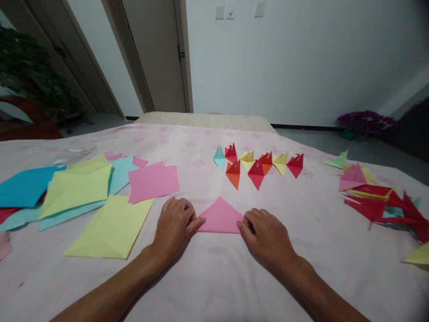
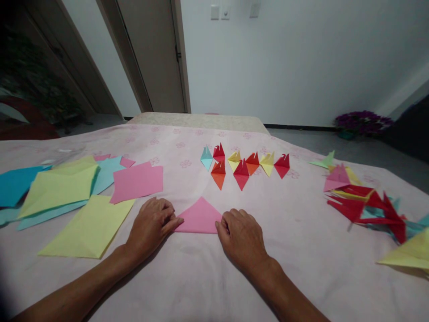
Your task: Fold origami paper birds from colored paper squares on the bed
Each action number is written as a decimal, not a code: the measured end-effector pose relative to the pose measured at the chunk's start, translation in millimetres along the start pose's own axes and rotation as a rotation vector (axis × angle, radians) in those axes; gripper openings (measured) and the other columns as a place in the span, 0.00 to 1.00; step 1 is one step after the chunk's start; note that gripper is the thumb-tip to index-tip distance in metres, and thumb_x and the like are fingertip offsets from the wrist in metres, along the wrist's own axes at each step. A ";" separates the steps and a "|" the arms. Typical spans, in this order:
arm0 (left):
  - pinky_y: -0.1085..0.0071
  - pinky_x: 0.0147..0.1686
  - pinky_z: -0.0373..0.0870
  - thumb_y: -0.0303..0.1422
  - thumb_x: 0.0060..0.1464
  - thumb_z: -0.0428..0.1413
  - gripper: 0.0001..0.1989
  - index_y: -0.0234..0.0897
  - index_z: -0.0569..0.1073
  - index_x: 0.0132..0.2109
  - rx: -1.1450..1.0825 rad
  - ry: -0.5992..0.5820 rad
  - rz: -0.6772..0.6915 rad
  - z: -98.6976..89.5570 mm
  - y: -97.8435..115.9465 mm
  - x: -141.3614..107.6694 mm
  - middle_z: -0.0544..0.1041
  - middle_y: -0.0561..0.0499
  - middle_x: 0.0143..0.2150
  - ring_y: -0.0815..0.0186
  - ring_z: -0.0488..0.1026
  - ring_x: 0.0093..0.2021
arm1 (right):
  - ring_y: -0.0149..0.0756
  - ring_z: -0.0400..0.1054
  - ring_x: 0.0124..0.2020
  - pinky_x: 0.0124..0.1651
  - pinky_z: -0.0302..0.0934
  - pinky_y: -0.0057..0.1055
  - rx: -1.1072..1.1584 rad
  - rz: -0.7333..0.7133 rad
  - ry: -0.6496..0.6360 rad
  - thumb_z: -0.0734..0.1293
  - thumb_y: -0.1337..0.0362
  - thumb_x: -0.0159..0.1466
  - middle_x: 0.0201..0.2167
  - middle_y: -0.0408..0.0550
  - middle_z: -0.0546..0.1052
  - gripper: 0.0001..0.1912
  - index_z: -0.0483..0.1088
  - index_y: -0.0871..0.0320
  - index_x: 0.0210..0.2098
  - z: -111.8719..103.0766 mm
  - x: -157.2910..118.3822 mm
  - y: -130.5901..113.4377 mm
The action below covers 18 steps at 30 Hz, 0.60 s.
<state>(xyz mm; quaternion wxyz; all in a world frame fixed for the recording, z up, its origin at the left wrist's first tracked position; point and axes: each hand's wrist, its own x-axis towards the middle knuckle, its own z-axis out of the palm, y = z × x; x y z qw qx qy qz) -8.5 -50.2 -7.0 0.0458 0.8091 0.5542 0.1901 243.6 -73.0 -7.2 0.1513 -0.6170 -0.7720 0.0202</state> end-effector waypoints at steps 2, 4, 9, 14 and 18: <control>0.58 0.47 0.61 0.42 0.58 0.58 0.15 0.37 0.73 0.28 0.020 0.003 0.007 0.5 0.0 0.6 0.71 0.50 0.33 0.60 0.67 0.38 | 0.35 0.60 0.30 0.34 0.46 0.32 0.000 0.008 0.001 0.63 0.61 0.65 0.25 0.43 0.69 0.13 0.62 0.56 0.25 0.0 0.5 0.1; 0.58 0.47 0.60 0.42 0.58 0.58 0.15 0.37 0.73 0.28 0.033 0.002 0.017 0.7 0.4 1.2 0.71 0.50 0.32 0.60 0.67 0.37 | 0.35 0.60 0.30 0.34 0.45 0.32 -0.002 0.011 0.007 0.63 0.61 0.65 0.25 0.43 0.69 0.13 0.62 0.56 0.25 0.0 1.0 0.3; 0.58 0.46 0.61 0.43 0.59 0.58 0.16 0.37 0.73 0.27 0.057 0.000 0.027 0.7 2.0 3.2 0.71 0.50 0.31 0.60 0.67 0.37 | 0.34 0.60 0.29 0.34 0.45 0.32 -0.004 0.033 0.020 0.64 0.60 0.65 0.25 0.42 0.69 0.14 0.62 0.56 0.24 1.2 3.1 2.1; 0.57 0.47 0.60 0.44 0.59 0.58 0.17 0.37 0.73 0.27 0.056 0.005 0.028 1.7 1.3 5.2 0.71 0.50 0.31 0.60 0.67 0.36 | 0.34 0.60 0.29 0.33 0.45 0.32 -0.011 0.035 0.021 0.64 0.60 0.65 0.25 0.43 0.70 0.14 0.62 0.56 0.24 3.2 3.9 3.7; 0.55 0.50 0.60 0.45 0.57 0.58 0.17 0.38 0.74 0.27 0.066 0.010 0.028 2.7 1.0 7.4 0.72 0.50 0.31 0.60 0.67 0.36 | 0.34 0.59 0.29 0.33 0.44 0.32 -0.036 0.039 0.035 0.64 0.60 0.65 0.25 0.43 0.70 0.14 0.62 0.56 0.24 4.0 3.7 4.2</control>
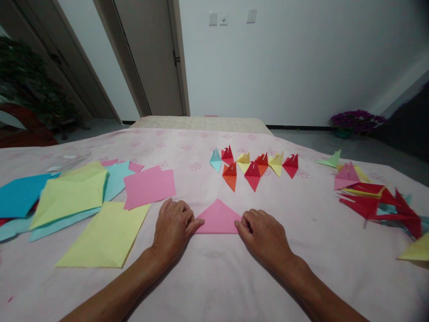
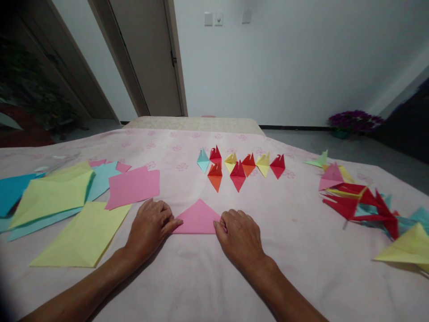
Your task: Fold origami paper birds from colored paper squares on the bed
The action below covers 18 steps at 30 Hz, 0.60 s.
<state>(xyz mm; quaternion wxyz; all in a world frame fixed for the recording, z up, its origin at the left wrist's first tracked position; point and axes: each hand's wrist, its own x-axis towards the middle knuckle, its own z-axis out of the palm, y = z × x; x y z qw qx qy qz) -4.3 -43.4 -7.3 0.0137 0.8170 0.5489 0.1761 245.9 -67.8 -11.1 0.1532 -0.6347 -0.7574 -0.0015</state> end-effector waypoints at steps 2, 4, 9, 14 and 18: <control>0.54 0.52 0.59 0.45 0.57 0.59 0.17 0.38 0.75 0.27 0.004 0.005 0.004 0.8 0.0 0.7 0.72 0.50 0.31 0.60 0.67 0.36 | 0.34 0.60 0.29 0.33 0.44 0.32 -0.002 0.004 0.000 0.64 0.60 0.65 0.25 0.43 0.70 0.14 0.62 0.56 0.24 -0.2 0.4 0.1; 0.53 0.54 0.58 0.45 0.57 0.59 0.17 0.38 0.75 0.27 0.008 0.010 0.006 2.0 -0.1 0.9 0.72 0.50 0.31 0.60 0.68 0.36 | 0.34 0.60 0.29 0.33 0.44 0.32 0.003 0.009 -0.004 0.64 0.60 0.65 0.25 0.43 0.70 0.14 0.62 0.56 0.24 -0.7 0.9 -0.1; 0.51 0.58 0.56 0.45 0.57 0.58 0.17 0.39 0.76 0.27 0.036 0.015 0.003 4.0 -0.6 1.7 0.73 0.51 0.31 0.61 0.68 0.36 | 0.33 0.60 0.28 0.33 0.44 0.32 0.004 0.007 0.006 0.63 0.61 0.64 0.25 0.43 0.70 0.13 0.62 0.56 0.24 -1.5 0.7 -0.1; 0.49 0.59 0.55 0.46 0.57 0.58 0.17 0.39 0.77 0.27 0.065 0.006 0.007 3.5 0.0 4.5 0.73 0.51 0.31 0.61 0.69 0.37 | 0.33 0.60 0.28 0.33 0.44 0.32 -0.004 0.002 0.006 0.63 0.61 0.64 0.24 0.43 0.70 0.13 0.62 0.56 0.24 -0.4 -0.4 0.8; 0.48 0.59 0.55 0.46 0.57 0.58 0.18 0.40 0.77 0.27 0.082 0.004 0.003 3.5 0.0 6.1 0.73 0.51 0.31 0.61 0.69 0.37 | 0.34 0.60 0.29 0.33 0.44 0.32 -0.002 0.014 -0.003 0.63 0.60 0.64 0.25 0.43 0.70 0.13 0.62 0.56 0.24 0.1 0.9 0.6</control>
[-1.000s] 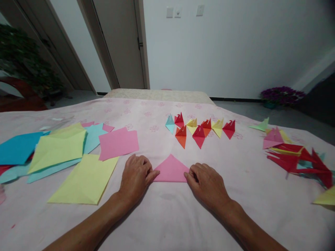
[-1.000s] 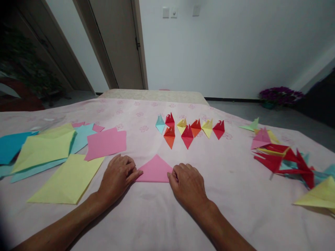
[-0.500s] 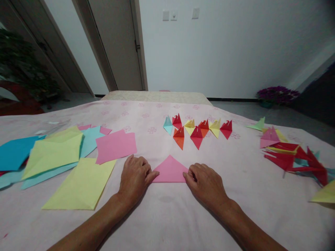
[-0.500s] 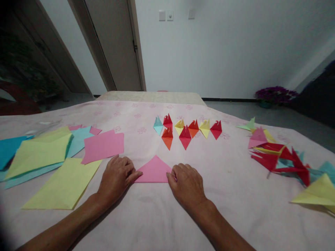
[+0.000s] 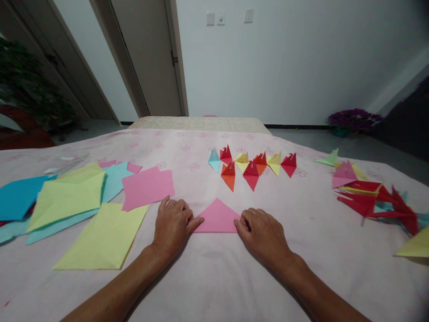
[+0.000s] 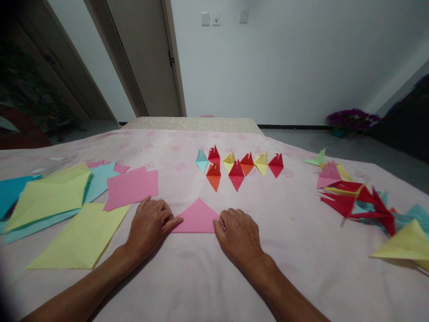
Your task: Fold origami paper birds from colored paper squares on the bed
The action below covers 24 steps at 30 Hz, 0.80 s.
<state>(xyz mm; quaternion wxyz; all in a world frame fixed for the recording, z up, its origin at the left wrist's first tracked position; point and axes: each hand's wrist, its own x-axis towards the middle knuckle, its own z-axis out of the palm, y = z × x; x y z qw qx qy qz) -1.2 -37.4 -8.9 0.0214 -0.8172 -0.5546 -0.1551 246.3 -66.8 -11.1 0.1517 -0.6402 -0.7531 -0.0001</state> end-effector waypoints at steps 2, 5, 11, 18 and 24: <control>0.47 0.59 0.55 0.46 0.58 0.58 0.17 0.40 0.77 0.27 0.007 0.002 0.002 -0.4 0.0 0.2 0.73 0.50 0.31 0.61 0.69 0.37 | 0.34 0.60 0.29 0.32 0.44 0.32 0.004 0.003 -0.002 0.64 0.60 0.64 0.25 0.43 0.70 0.13 0.62 0.56 0.24 -0.3 0.8 -0.4; 0.45 0.59 0.55 0.46 0.57 0.58 0.17 0.40 0.77 0.27 0.019 0.002 0.009 -1.7 1.2 -0.8 0.73 0.50 0.32 0.60 0.69 0.37 | 0.34 0.60 0.29 0.32 0.44 0.32 0.010 0.004 -0.003 0.64 0.61 0.64 0.25 0.43 0.70 0.13 0.62 0.56 0.24 -1.5 1.5 -1.1; 0.42 0.62 0.52 0.37 0.59 0.58 0.07 0.39 0.76 0.37 0.031 0.128 0.049 -3.0 8.1 -3.7 0.76 0.45 0.45 0.55 0.71 0.48 | 0.33 0.60 0.28 0.32 0.43 0.32 0.006 0.012 0.000 0.64 0.61 0.63 0.25 0.43 0.71 0.13 0.63 0.56 0.23 -2.7 0.8 -1.5; 0.59 0.61 0.65 0.25 0.65 0.47 0.18 0.41 0.67 0.60 -0.166 -0.150 0.629 -0.1 15.1 -0.8 0.72 0.45 0.61 0.62 0.68 0.61 | 0.34 0.60 0.30 0.33 0.45 0.33 -0.016 0.006 0.051 0.65 0.61 0.64 0.27 0.43 0.71 0.11 0.64 0.55 0.26 -1.9 -2.8 -1.7; 0.52 0.66 0.56 0.38 0.64 0.51 0.26 0.39 0.59 0.67 -0.125 -0.203 0.503 0.0 35.8 -21.4 0.61 0.39 0.68 0.53 0.54 0.70 | 0.39 0.62 0.36 0.39 0.50 0.35 -0.039 -0.011 0.117 0.67 0.58 0.64 0.34 0.47 0.72 0.08 0.67 0.55 0.35 -7.6 -6.5 -3.3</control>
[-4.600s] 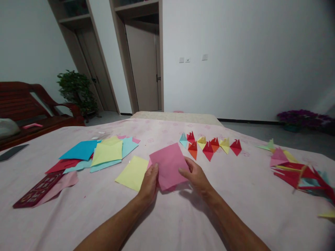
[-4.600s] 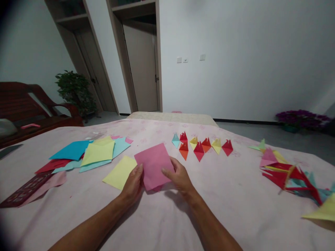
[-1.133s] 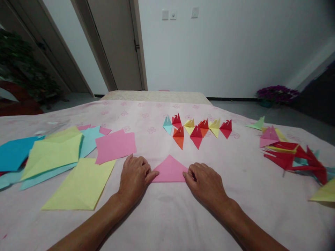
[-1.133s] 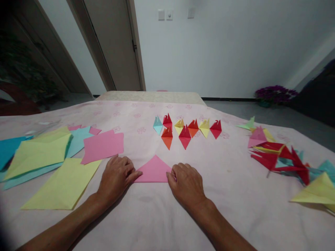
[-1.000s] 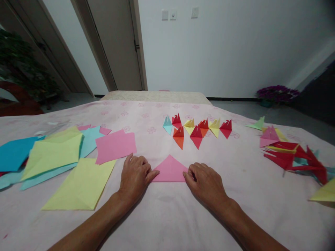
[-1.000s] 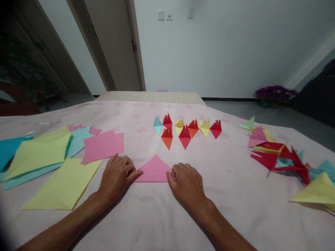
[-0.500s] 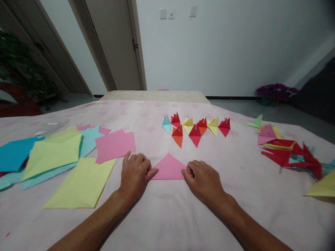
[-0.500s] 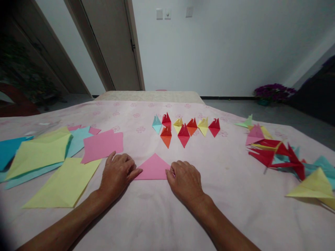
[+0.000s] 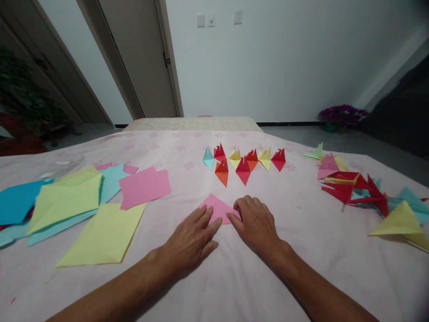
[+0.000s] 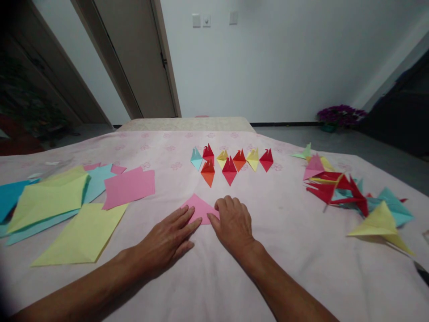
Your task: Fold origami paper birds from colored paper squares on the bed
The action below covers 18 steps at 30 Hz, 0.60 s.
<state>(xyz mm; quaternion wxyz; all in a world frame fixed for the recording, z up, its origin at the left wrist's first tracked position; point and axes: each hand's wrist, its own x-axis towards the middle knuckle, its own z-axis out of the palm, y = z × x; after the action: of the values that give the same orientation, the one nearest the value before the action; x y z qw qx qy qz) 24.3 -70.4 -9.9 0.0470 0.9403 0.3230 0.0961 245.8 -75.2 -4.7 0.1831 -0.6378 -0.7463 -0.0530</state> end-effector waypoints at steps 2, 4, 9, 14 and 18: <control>0.49 0.67 0.52 0.44 0.62 0.53 0.32 0.41 0.56 0.68 -0.018 -0.007 -0.034 2.6 7.3 -3.4 0.56 0.39 0.70 0.51 0.49 0.71 | 0.42 0.62 0.41 0.44 0.52 0.38 -0.017 -0.061 0.014 0.66 0.59 0.65 0.38 0.50 0.73 0.07 0.68 0.56 0.39 -0.2 -2.1 -4.7; 0.47 0.67 0.51 0.46 0.61 0.53 0.34 0.42 0.53 0.70 -0.029 -0.007 -0.060 5.5 10.6 -6.1 0.52 0.39 0.72 0.50 0.46 0.72 | 0.44 0.62 0.46 0.50 0.52 0.40 0.009 -0.104 0.010 0.64 0.61 0.67 0.44 0.52 0.73 0.09 0.69 0.56 0.46 1.9 -4.3 -9.9; 0.49 0.68 0.49 0.44 0.62 0.52 0.35 0.45 0.48 0.71 -0.038 -0.018 -0.074 8.0 10.1 -10.2 0.48 0.41 0.73 0.52 0.44 0.72 | 0.49 0.57 0.60 0.61 0.51 0.46 0.060 -0.046 -0.042 0.63 0.57 0.68 0.58 0.56 0.68 0.21 0.64 0.57 0.58 13.1 -5.8 -10.2; 0.51 0.68 0.48 0.44 0.64 0.50 0.34 0.45 0.48 0.71 -0.019 -0.055 -0.084 3.7 10.0 -18.9 0.48 0.43 0.73 0.55 0.44 0.72 | 0.50 0.51 0.66 0.65 0.48 0.48 0.032 -0.041 -0.105 0.60 0.56 0.69 0.63 0.57 0.64 0.24 0.62 0.58 0.62 19.6 -6.7 6.5; 0.51 0.68 0.48 0.43 0.65 0.48 0.33 0.45 0.48 0.71 0.011 -0.089 -0.128 -2.5 6.6 -35.6 0.46 0.44 0.74 0.56 0.43 0.73 | 0.49 0.50 0.67 0.66 0.48 0.48 0.019 -0.038 -0.116 0.59 0.57 0.69 0.64 0.56 0.62 0.24 0.62 0.58 0.62 19.1 -11.3 22.0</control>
<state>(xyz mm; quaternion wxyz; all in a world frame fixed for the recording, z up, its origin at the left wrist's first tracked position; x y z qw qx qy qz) 0.2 -97.4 -11.8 0.0620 0.9212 0.3809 0.0491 264.5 -75.8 -29.6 0.1446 -0.6235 -0.7682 -0.0121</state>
